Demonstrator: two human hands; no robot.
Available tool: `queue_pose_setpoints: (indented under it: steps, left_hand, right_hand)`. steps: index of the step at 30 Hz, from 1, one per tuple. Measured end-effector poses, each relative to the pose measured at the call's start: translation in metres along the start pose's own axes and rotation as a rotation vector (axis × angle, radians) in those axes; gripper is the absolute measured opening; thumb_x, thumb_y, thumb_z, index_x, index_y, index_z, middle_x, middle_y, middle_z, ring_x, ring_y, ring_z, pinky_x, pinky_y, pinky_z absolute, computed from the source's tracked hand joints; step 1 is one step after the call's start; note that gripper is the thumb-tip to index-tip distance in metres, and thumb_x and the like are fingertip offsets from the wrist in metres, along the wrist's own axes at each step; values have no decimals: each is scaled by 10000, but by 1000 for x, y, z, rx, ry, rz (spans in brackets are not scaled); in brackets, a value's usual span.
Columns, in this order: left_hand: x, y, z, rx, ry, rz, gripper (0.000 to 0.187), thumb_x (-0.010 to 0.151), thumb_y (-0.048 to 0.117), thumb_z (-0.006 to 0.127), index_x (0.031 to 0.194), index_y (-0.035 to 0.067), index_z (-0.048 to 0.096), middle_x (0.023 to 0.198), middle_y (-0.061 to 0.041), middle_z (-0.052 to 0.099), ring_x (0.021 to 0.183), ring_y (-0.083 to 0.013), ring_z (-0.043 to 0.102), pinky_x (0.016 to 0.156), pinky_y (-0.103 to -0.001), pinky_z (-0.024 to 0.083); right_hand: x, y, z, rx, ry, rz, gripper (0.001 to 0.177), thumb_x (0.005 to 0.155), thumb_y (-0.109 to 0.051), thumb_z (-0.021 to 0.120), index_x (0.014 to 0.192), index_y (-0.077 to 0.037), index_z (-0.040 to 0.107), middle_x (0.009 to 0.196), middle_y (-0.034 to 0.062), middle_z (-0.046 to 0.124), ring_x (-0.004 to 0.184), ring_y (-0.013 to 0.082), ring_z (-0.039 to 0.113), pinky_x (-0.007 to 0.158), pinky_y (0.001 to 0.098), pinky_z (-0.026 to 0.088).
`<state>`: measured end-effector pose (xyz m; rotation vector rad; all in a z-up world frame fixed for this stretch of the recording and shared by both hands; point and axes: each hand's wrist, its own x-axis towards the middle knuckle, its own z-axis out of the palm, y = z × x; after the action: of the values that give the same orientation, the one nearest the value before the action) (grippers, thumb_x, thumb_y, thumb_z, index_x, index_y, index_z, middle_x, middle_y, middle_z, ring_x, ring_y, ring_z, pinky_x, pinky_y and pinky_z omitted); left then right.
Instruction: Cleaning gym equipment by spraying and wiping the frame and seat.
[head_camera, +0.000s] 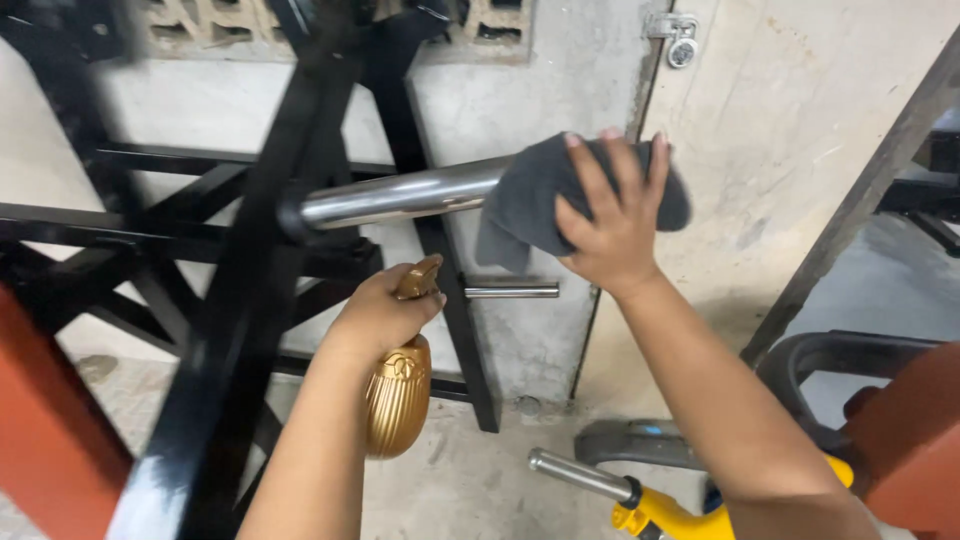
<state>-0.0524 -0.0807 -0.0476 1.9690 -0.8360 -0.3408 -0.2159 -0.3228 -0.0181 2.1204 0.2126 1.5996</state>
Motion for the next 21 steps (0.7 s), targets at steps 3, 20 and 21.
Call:
queue_pose_setpoints:
  steps: [3, 20, 21]
  left_hand:
    - [34, -9, 36, -97, -15, 141, 387, 819, 273, 782, 1154, 87, 729, 936, -61, 764, 825, -162, 698, 759, -326, 563]
    - [158, -52, 125, -271, 269, 261, 391, 808, 77, 763, 1188, -7, 733, 1132, -107, 773, 1032, -203, 716, 888, -352, 577]
    - [169, -60, 122, -195, 293, 174, 369, 791, 74, 737, 1153, 1, 751, 1105, -112, 786, 1019, -213, 729, 884, -364, 589]
  right_hand:
    - [-25, 28, 13, 137, 109, -18, 556, 822, -193, 860, 1237, -195, 491, 1575, 196, 444, 1416, 536, 424, 1155, 678, 365]
    - [-70, -3, 65, 1152, 426, 773, 652, 826, -28, 855, 1388, 12, 527, 1373, 214, 642, 1284, 308, 641, 1132, 390, 517]
    - [-76, -1, 76, 1222, 390, 879, 646, 816, -26, 851, 1381, 24, 542, 1326, 222, 679, 1230, 299, 667, 1107, 388, 531]
